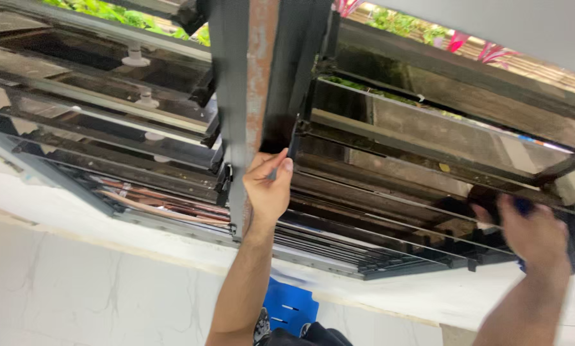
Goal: The person wipes individual horizontal window shutters with a cloth while standing on a small blue stool.
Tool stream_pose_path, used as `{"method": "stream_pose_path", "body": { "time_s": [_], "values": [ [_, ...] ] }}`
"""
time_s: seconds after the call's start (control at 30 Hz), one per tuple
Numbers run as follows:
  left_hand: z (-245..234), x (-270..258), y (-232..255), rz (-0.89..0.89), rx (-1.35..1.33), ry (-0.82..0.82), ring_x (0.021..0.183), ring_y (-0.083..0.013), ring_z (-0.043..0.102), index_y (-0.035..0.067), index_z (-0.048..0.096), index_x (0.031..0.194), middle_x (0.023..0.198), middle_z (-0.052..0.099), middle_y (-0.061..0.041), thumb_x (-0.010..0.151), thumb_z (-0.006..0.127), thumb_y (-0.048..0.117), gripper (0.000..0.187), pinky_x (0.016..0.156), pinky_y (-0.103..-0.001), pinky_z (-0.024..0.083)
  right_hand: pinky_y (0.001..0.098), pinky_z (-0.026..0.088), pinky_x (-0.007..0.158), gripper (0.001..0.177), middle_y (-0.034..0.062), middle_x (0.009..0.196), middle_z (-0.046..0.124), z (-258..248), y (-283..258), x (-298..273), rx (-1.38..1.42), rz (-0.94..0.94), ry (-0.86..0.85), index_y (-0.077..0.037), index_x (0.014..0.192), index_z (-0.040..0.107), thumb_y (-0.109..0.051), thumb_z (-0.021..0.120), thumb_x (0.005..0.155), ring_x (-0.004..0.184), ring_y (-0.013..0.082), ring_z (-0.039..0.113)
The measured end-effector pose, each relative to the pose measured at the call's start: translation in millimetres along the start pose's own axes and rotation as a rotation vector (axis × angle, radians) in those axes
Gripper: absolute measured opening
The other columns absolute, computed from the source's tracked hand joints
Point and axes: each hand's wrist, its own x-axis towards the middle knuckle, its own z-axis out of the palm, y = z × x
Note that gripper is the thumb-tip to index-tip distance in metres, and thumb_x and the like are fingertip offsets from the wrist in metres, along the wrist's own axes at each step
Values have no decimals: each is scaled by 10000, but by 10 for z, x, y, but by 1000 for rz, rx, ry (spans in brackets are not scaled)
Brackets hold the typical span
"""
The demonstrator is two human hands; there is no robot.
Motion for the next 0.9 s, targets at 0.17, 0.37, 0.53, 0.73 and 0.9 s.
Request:
{"method": "stream_pose_path", "body": {
  "time_s": [0.17, 0.37, 0.53, 0.73, 0.9],
  "values": [
    [-21, 28, 38, -8, -16, -22, 895, -112, 635, -10, 771, 1128, 968, 697, -64, 921, 741, -10, 209, 790, -242, 506, 495, 559, 867, 571, 215, 1350, 662, 131, -2029, -803, 73, -852, -191, -90, 998, 803, -614, 581, 961, 1011, 407, 719],
    [-62, 45, 4, 27, -9, -63, 894, -114, 641, -2, 766, 1145, 961, 702, -66, 915, 743, -22, 232, 796, -244, 511, 511, 494, 1039, 535, 183, 1269, 716, -127, -3451, -1137, -19, -578, -539, -133, 1256, 686, -540, 439, 1010, 1212, 389, 648],
    [-86, 65, 12, -7, -62, -84, 914, -116, 656, 13, 764, 1165, 994, 697, -66, 900, 673, -35, 284, 809, -242, 523, 559, 442, 994, 606, 239, 1348, 646, -45, -3169, -1181, 133, -1089, -19, -61, 1327, 617, -528, 510, 957, 1227, 400, 608],
    [-74, 16, 1, 17, -27, -69, 884, -120, 634, 4, 770, 1150, 968, 688, -70, 912, 742, -39, 243, 776, -241, 509, 564, 437, 1041, 653, 286, 1331, 669, -20, -3201, -1196, 48, -730, -410, -17, 1320, 672, -552, 491, 991, 1259, 420, 610],
    [-40, 21, -54, 91, -62, -53, 903, -118, 641, 11, 766, 1108, 977, 691, -59, 931, 733, -35, 186, 798, -242, 518, 529, 479, 932, 543, 245, 1211, 716, -24, -3212, -1220, 211, -1276, 263, -70, 1195, 701, -515, 460, 997, 1124, 403, 676]
  ]
}}
